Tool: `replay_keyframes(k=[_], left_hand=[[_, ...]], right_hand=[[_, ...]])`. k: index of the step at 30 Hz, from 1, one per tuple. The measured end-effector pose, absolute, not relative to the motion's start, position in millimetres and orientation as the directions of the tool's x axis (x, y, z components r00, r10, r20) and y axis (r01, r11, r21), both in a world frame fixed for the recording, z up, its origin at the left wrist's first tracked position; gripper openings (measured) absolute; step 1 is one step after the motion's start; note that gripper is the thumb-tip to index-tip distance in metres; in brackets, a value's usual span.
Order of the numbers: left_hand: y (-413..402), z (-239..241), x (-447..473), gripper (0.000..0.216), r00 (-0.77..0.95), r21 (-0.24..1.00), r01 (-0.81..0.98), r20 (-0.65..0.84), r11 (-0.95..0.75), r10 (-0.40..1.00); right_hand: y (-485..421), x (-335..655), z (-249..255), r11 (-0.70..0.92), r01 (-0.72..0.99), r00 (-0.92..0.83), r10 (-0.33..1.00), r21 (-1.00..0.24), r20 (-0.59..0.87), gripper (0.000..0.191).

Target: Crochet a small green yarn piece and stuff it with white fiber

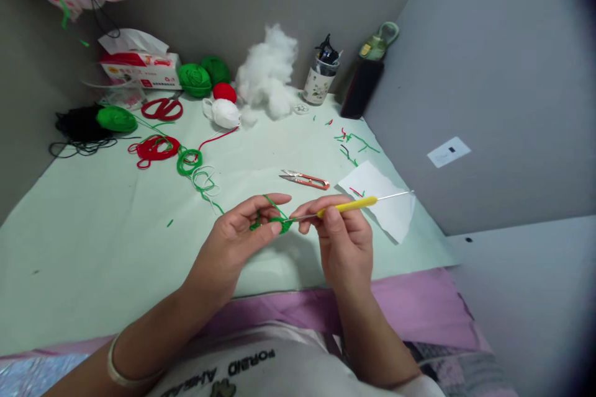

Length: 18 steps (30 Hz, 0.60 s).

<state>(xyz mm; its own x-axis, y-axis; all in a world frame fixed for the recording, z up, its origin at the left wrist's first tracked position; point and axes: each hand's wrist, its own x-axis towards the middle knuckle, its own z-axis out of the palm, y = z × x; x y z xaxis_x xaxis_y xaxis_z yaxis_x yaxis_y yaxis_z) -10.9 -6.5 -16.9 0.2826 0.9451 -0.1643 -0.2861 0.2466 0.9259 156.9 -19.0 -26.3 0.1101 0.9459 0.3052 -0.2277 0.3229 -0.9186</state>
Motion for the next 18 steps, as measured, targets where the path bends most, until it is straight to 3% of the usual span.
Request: replay_keyframes(k=[3, 6, 8, 12, 15, 18], left_hand=[[-7.2, -18.1, -10.0, 0.026, 0.239, 0.967, -0.199, -0.107, 0.157, 0.965], [-8.2, -19.5, -9.2, 0.029, 0.195, 0.989, -0.127, -0.049, 0.074, 0.980], [-8.8, -20.3, -9.2, 0.030, 0.181, 0.992, -0.114, -0.036, 0.057, 0.983], [-10.3, -22.1, -8.6, 0.030, 0.151, 0.997, -0.073, -0.012, 0.023, 0.988], [-11.3, -22.5, -6.5, 0.032, 0.109, 0.997, -0.076, -0.014, 0.022, 0.994], [-9.1, -19.9, -5.7, 0.039, 0.234, 0.934, -0.288, -0.147, 0.213, 0.961]], right_hand=[[-24.5, 154.7, -24.9, 0.415, -0.023, 0.125, 0.904, -0.909, 0.410, 0.020], [-29.3, 151.9, -26.0, 0.581, 0.196, 0.074, 0.795, -0.790, 0.603, 0.024], [-30.0, 151.3, -26.6, 0.644, 0.223, 0.046, 0.742, -0.731, 0.668, 0.027], [-27.5, 152.9, -25.9, 0.642, 0.233, 0.007, 0.750, -0.730, 0.662, 0.028], [-27.8, 152.5, -27.5, 0.702, 0.459, -0.118, 0.655, -0.544, 0.746, 0.028], [-30.6, 150.5, -31.6, 0.667, 0.673, -0.196, 0.577, -0.319, 0.793, 0.032]])
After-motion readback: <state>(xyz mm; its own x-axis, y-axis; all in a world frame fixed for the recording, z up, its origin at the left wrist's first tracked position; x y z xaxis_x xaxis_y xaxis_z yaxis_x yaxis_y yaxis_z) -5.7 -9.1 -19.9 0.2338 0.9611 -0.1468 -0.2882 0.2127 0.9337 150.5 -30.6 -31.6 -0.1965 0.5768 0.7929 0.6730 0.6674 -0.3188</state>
